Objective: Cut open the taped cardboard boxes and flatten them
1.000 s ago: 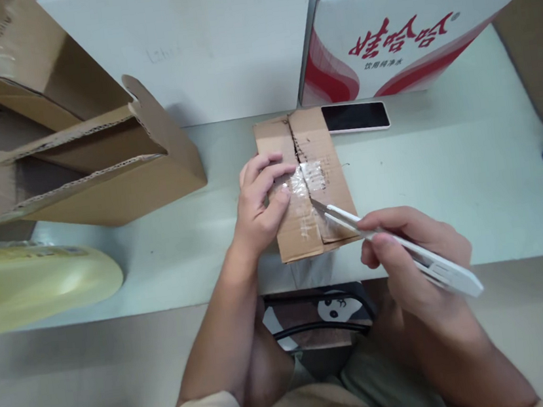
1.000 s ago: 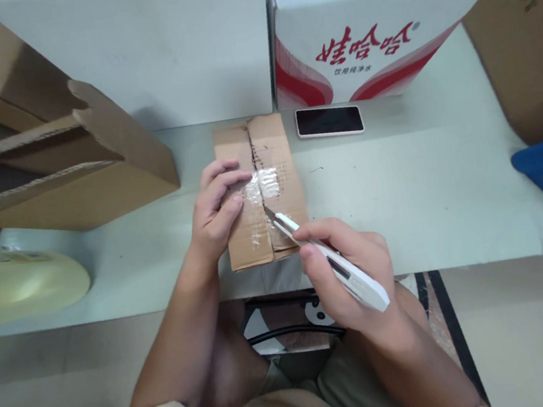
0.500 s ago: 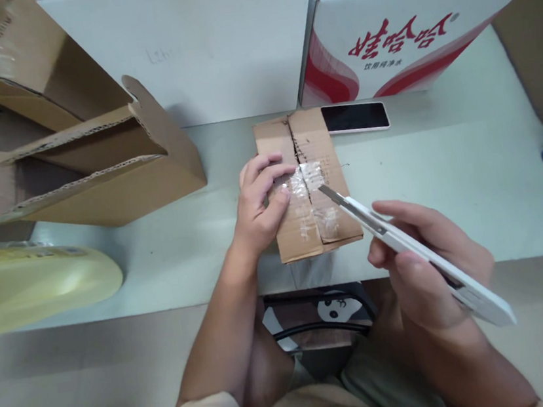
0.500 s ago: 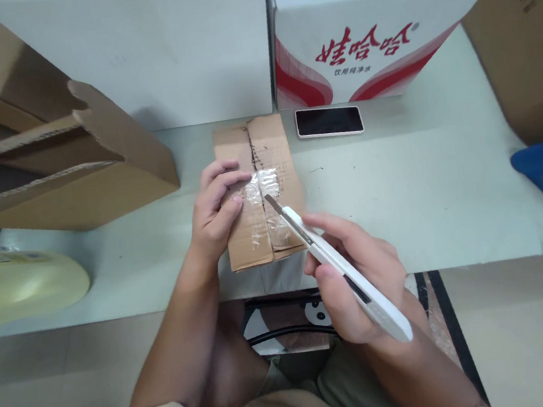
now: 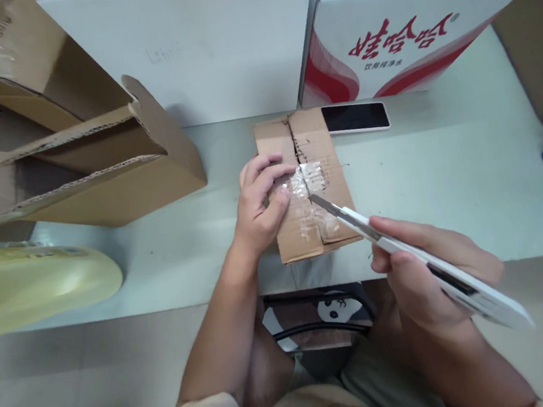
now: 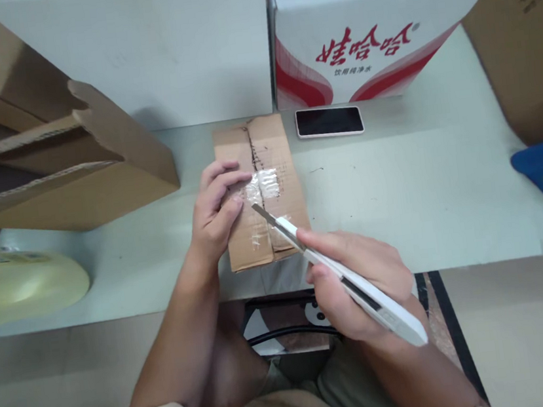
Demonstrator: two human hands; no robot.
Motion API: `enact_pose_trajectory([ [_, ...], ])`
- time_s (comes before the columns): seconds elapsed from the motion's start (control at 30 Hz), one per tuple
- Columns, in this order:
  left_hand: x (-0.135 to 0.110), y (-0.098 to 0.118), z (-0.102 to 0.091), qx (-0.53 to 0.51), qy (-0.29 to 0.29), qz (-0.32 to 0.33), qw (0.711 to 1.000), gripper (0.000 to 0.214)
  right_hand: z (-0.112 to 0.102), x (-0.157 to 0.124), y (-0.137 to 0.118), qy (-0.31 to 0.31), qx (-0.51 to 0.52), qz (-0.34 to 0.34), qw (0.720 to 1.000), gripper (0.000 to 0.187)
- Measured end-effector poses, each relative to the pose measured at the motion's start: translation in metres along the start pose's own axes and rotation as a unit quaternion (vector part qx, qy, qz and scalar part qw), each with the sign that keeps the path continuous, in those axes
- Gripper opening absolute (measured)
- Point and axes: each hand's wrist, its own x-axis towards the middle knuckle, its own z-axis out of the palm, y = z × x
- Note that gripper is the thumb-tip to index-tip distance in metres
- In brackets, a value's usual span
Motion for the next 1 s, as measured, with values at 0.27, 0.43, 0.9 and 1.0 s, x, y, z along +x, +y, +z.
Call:
enact_pose_trajectory([
  [0.27, -0.001, -0.001, 0.0, -0.009, 0.004, 0.009, 1.0, 0.042, 0.007, 0.005, 0.002, 0.085, -0.069, -0.067, 0.992, 0.011],
  [0.43, -0.001, -0.001, 0.001, -0.013, 0.005, 0.007, 1.0, 0.04, 0.005, 0.007, 0.001, 0.063, -0.087, -0.071, 0.992, 0.013],
  [0.9, 0.001, 0.002, 0.001, -0.02, 0.008, -0.001, 1.0, 0.037, 0.006, 0.01, -0.016, 0.0, -0.11, -0.051, 0.993, 0.013],
  [1.0, 0.001, 0.003, 0.002, -0.022, 0.009, -0.003, 1.0, 0.036, 0.008, 0.012, -0.017, -0.003, -0.12, -0.054, 0.991, 0.015],
])
